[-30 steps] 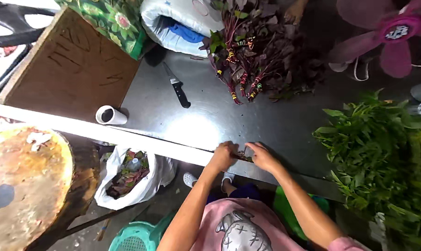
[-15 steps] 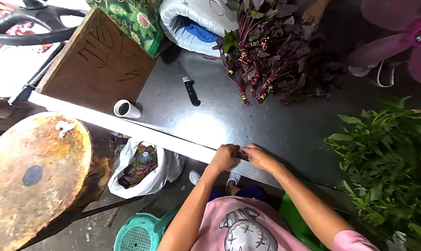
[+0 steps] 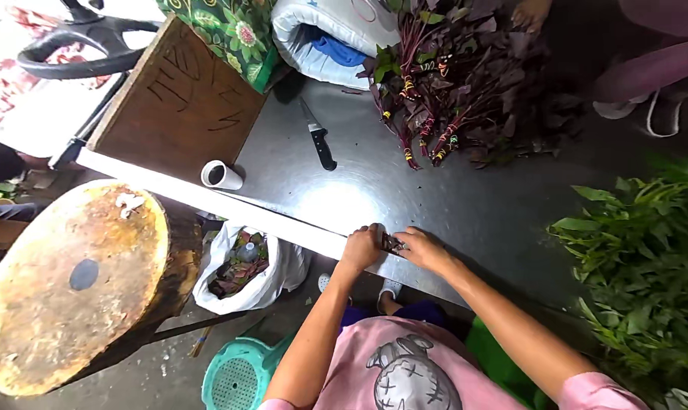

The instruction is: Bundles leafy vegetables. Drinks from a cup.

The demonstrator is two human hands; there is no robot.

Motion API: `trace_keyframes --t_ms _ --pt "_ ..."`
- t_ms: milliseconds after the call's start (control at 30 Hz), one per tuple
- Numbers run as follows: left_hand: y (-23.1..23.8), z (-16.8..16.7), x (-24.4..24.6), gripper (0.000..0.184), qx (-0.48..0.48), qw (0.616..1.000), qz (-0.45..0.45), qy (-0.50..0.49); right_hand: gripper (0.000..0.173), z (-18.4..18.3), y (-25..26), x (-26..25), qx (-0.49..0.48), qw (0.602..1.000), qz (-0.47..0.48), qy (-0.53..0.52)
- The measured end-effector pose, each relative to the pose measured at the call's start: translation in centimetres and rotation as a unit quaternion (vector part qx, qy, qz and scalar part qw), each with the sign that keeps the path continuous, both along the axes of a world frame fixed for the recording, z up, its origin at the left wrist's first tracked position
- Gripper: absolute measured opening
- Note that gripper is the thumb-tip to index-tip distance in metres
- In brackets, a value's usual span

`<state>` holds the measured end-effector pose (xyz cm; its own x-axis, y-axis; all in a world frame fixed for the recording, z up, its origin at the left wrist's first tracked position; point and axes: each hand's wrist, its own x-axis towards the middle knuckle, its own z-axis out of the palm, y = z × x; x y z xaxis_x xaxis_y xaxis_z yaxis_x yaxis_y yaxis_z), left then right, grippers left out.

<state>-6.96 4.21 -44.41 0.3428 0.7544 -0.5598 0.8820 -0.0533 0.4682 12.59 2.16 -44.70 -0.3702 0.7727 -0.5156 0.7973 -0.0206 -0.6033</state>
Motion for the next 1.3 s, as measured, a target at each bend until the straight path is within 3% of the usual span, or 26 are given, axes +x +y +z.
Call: trace_keyframes --t_ms 200,400,567,667,867,1200,1300 --pt "0.5 0.6 1.5 0.038 -0.010 0.997 -0.051 0.050 0.050 -0.3 0.9 -2.1 0.018 0.999 0.021 -0.033" --pt "1.9 0.7 0.2 0.034 -0.021 0.999 -0.038 -0.018 0.040 -0.7 0.8 -2.4 0.030 0.999 -0.033 -0.004" --pt "1.6 -0.6 -1.1 0.032 -0.009 0.995 -0.002 -0.096 0.060 -0.3 1.3 -2.9 0.010 1.000 -0.004 -0.013" --pt "1.0 -1.5 -0.8 0.033 0.006 0.994 0.019 -0.110 0.054 -0.5 1.6 -3.8 0.035 0.999 -0.014 -0.028" --pt "-0.1 -2.9 0.8 0.038 0.063 0.994 0.087 -0.039 0.051 -0.9 1.8 -4.0 0.037 0.999 -0.022 -0.022" --pt "-0.3 -3.0 0.1 0.037 0.084 0.987 0.086 -0.108 0.038 -0.1 2.8 -4.5 0.035 0.996 0.040 -0.077" --pt "-0.6 -3.4 -0.1 0.039 0.107 0.980 0.090 -0.138 0.044 0.8 2.4 -5.8 0.027 0.989 0.061 -0.135"
